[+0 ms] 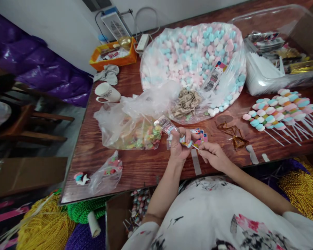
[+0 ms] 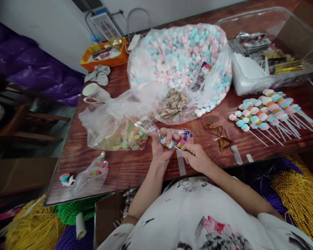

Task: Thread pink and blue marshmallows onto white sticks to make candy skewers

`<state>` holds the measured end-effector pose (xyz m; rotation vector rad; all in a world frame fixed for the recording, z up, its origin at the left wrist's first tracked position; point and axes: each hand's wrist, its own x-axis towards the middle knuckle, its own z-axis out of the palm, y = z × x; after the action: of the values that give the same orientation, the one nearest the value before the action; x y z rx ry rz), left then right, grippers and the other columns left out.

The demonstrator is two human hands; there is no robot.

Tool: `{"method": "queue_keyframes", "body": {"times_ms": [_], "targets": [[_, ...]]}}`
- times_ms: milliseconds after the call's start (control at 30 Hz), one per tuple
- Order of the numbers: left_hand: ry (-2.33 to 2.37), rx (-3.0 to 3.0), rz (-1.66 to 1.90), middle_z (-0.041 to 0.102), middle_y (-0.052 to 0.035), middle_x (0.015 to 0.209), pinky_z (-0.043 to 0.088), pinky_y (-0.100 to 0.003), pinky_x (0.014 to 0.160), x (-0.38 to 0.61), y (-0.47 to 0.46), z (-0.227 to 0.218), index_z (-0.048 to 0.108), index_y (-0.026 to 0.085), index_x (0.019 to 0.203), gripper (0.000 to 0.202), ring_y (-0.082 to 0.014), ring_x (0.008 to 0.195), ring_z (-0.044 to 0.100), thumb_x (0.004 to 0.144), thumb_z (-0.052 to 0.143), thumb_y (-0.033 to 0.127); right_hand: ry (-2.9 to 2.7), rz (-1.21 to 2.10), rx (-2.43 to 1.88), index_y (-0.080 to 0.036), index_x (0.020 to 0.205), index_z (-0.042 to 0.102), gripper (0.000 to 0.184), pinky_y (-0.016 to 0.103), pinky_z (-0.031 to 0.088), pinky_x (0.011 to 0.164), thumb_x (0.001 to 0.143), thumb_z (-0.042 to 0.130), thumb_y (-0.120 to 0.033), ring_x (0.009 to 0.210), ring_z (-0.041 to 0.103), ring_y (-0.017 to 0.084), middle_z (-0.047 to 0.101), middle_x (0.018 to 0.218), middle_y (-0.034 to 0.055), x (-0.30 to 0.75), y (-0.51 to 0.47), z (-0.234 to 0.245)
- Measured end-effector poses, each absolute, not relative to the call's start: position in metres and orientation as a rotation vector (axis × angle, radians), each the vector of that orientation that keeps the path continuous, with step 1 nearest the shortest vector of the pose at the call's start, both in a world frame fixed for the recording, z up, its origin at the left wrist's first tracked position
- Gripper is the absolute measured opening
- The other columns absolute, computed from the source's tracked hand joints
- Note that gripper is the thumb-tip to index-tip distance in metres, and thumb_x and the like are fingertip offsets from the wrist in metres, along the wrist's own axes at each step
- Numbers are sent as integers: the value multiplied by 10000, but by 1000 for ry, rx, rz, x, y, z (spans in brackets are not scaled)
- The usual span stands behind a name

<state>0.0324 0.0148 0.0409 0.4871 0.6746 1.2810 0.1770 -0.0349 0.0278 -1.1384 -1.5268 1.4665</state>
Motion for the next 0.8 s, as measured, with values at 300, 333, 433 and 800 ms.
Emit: {"method": "queue_keyframes", "body": {"times_ms": [300, 333, 433, 800], "targets": [[981, 992, 1054, 708, -57, 845, 539, -392, 830, 19, -13, 46, 643, 198, 1023, 479, -220, 826, 681, 666, 786, 483, -1728, 946, -1297, -186, 777, 563, 207, 238, 299, 558, 926, 447, -269, 530, 400, 101, 447, 573, -45, 206, -17, 41], [1116, 1182, 1032, 710, -60, 850, 534, -402, 846, 13, -19, 52, 662, 202, 1016, 435, -227, 832, 677, 664, 804, 414, -1792, 843, -1321, -186, 795, 575, 193, 244, 297, 567, 925, 450, -254, 542, 408, 106, 457, 584, -39, 215, -15, 44], [1361, 1866, 1079, 703, -91, 1001, 426, -478, 1026, -1, -23, 83, 692, 241, 979, 319, -302, 1084, 612, 697, 784, 360, -1960, 720, -1285, -184, 809, 592, 177, 249, 302, 584, 915, 452, -207, 579, 458, 121, 516, 618, -15, 235, -8, 55], [1288, 2341, 503, 587, -19, 736, 460, -296, 746, -11, 18, 99, 596, 216, 807, 108, -192, 678, 577, 728, 670, 226, -2308, 695, -988, -173, 839, 626, 212, 252, 294, 555, 931, 436, -198, 547, 479, 110, 585, 626, -13, 243, 3, 87]]}}
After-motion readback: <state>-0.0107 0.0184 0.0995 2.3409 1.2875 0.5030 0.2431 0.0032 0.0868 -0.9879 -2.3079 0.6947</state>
